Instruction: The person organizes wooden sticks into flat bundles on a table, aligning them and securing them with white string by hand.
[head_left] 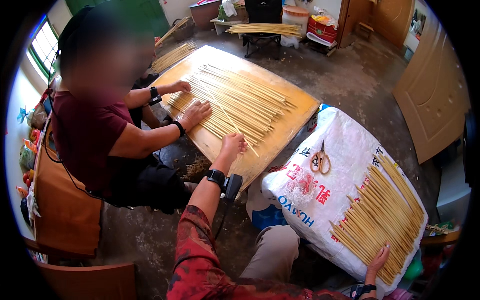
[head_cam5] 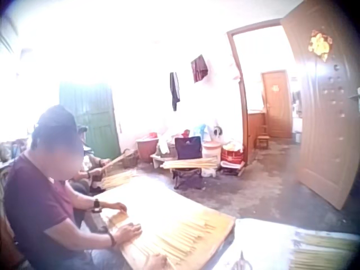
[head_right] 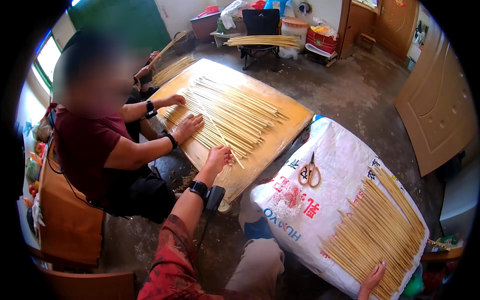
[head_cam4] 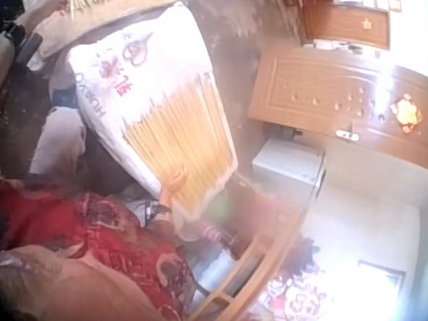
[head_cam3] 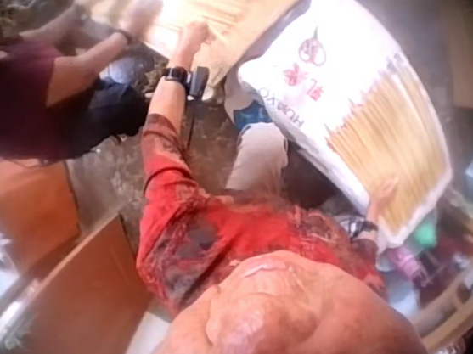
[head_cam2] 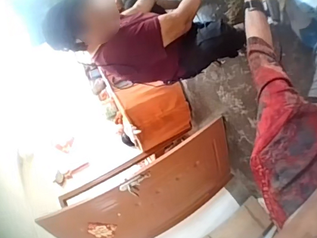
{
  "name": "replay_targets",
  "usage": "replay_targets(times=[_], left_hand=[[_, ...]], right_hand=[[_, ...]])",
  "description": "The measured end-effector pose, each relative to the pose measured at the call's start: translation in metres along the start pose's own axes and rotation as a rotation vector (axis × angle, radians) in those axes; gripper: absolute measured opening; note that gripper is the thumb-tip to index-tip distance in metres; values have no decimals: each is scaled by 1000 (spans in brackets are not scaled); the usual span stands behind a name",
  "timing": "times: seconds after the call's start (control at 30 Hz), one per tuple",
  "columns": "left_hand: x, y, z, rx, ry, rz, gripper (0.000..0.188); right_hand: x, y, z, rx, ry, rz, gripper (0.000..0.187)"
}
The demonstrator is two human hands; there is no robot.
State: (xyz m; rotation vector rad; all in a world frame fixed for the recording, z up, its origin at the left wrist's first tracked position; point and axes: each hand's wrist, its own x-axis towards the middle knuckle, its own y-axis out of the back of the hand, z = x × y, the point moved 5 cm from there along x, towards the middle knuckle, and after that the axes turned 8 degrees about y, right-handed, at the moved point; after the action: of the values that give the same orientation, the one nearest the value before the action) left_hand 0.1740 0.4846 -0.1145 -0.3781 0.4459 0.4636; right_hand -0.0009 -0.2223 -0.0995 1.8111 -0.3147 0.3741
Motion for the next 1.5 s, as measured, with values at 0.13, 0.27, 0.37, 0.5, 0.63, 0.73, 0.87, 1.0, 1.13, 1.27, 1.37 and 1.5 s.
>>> replay_targets(times=[0.13,0.27,0.37,0.5,0.63,0.73,0.87,1.0,1.13,1.27,1.37,1.5], left_hand=[[18,-1,-4,-101,0,-28,11],[30,-3,-4,-128,18,18,11],[37,-10,-2,-147,17,10,11],[41,-28,3,-171,10,26,11],[53,-30,7,-193,-29,52,14],[59,-30,7,-201,-43,75,16],[65,-27,2,-201,-39,105,19],[67,-23,-2,-205,-7,170,20],[70,-19,-7,-193,11,149,19],[72,-24,-8,-219,5,114,16],[71,-30,-10,-232,19,102,15],[68,-37,-14,-183,25,87,13]], right_hand=[[3,3,-11,6,22,47,16],[2,5,-10,23,23,36,17],[-1,1,-3,14,13,7,19],[-4,0,3,28,25,21,18],[-4,-3,9,-5,24,19,18],[-5,-2,10,11,5,13,18],[-3,0,4,16,-16,-2,19],[-4,1,6,18,-13,8,19],[-4,2,2,10,-7,5,20],[0,4,-9,0,-10,-12,20],[0,6,-9,-9,-30,-16,20],[2,9,-14,11,-21,-18,20]])
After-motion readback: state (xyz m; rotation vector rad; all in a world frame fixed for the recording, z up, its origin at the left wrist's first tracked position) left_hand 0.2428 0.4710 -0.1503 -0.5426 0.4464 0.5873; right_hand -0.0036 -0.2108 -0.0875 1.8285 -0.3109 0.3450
